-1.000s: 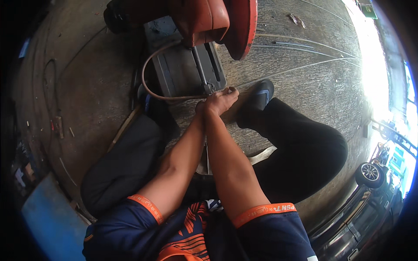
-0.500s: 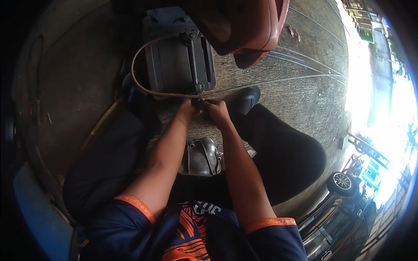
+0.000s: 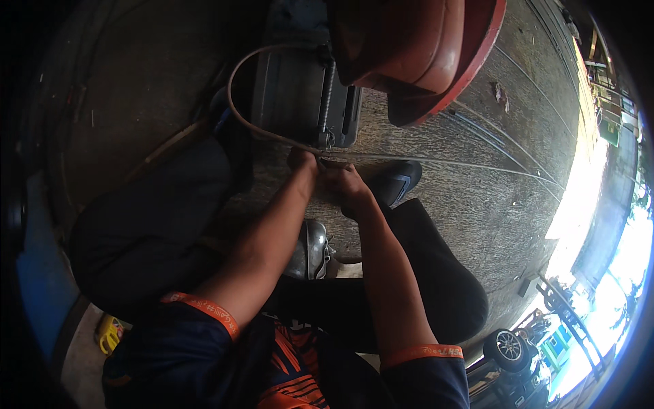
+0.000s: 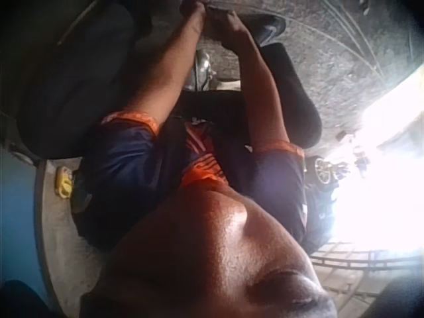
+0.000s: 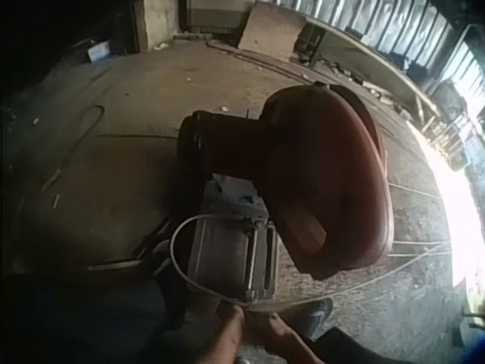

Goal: Cutting a metal rod using a power chop saw.

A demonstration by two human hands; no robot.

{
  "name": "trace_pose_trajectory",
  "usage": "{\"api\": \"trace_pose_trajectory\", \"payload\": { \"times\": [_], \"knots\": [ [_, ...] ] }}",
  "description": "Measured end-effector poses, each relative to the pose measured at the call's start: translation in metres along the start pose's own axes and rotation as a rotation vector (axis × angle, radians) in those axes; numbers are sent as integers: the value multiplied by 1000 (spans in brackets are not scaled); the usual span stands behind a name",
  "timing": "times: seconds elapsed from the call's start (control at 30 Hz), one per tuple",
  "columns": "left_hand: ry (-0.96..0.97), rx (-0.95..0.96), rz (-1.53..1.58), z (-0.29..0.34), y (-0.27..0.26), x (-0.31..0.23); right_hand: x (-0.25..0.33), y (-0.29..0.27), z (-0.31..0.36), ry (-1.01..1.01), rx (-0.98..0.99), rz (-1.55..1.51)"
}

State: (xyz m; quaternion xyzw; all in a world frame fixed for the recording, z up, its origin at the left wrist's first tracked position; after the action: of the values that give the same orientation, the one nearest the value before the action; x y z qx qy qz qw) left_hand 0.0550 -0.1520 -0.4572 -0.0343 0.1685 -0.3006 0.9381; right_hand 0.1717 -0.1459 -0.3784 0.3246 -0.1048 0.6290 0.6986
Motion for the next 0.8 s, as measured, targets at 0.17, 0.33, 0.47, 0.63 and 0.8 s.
{"api": "trace_pose_trajectory", "payload": {
  "times": [0.17,0.33,0.47,0.63,0.8],
  "knots": [
    [88,-60,-113,-20,-15,-8,-16,3,-15,89,164,-45],
    [149,-72,-49,-11,-16,-10,-11,1,-12,51,90,-19],
    [-169,138,208,-27,-16,10,23,25,11,-101,-327,161],
    [-384,501,196,-21,12,23,-4,-14,17,-282,-960,-78],
    [-365,524,146,-66,16,47,18,2,38,-113,-1408,-73]
  ]
}}
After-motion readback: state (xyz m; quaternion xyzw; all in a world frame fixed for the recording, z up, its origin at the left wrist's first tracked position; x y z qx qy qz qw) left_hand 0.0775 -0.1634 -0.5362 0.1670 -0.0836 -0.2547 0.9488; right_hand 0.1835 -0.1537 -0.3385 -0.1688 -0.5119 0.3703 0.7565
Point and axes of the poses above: each hand's wrist, its own z-axis away from the middle knuckle, its own y-axis out of the palm, x = y × z, the point moved 9 cm from there along -z, towards the middle knuckle, and after that the axes turned 6 degrees about -y, right-handed, at the moved point
